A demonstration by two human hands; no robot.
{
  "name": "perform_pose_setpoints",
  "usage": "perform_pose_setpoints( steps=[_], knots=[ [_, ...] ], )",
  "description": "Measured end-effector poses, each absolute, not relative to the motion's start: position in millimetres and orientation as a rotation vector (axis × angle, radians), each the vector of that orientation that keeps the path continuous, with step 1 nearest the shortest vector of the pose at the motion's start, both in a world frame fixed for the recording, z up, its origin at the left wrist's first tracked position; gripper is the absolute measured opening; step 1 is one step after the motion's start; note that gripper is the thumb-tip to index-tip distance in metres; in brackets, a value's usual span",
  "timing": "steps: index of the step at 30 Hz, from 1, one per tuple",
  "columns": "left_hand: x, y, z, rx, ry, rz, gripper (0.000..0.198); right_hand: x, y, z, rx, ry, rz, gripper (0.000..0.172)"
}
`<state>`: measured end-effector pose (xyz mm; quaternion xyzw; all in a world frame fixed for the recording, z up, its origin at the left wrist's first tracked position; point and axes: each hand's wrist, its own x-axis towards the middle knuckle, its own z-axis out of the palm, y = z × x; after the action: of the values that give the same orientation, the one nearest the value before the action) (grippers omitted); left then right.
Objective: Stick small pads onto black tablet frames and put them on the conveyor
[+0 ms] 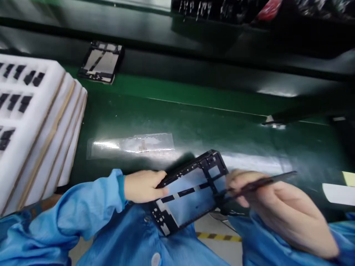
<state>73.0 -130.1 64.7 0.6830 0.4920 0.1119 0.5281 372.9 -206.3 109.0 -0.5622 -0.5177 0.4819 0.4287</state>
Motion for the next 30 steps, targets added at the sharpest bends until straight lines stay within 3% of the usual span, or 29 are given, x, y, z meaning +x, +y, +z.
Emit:
perform_pose_setpoints(
  steps=[3, 8, 12, 19, 23, 30],
  knots=[
    [54.6, -88.7, 74.4, 1.904, 1.210, 0.169, 0.011, 332.9, -160.1, 94.7, -1.184, -1.533, 1.273, 0.013],
    [30.3, -11.6, 51.7, 2.054, 1.219, -0.031, 0.009, 276.9, -85.3, 33.3, -1.175, -1.802, 1.252, 0.022],
    [24.7, -7.8, 27.9, 2.227, 1.188, -0.083, 0.002, 266.7, -77.4, 3.1, -1.215, -1.823, 1.350, 0.025],
    [26.4, -14.9, 30.1, 2.316, 1.210, -0.145, 0.011, 269.4, -79.8, 8.1, -1.224, -1.789, 1.389, 0.028],
    [29.1, -15.1, 34.6, 2.330, 1.202, -0.224, 0.029, 270.0, -79.9, 7.4, -1.222, -1.786, 1.387, 0.025],
    [27.7, -16.0, 30.4, 2.388, 1.207, -0.186, 0.028, 268.4, -70.9, 4.0, -1.174, -1.895, 1.287, 0.017]
  ],
)
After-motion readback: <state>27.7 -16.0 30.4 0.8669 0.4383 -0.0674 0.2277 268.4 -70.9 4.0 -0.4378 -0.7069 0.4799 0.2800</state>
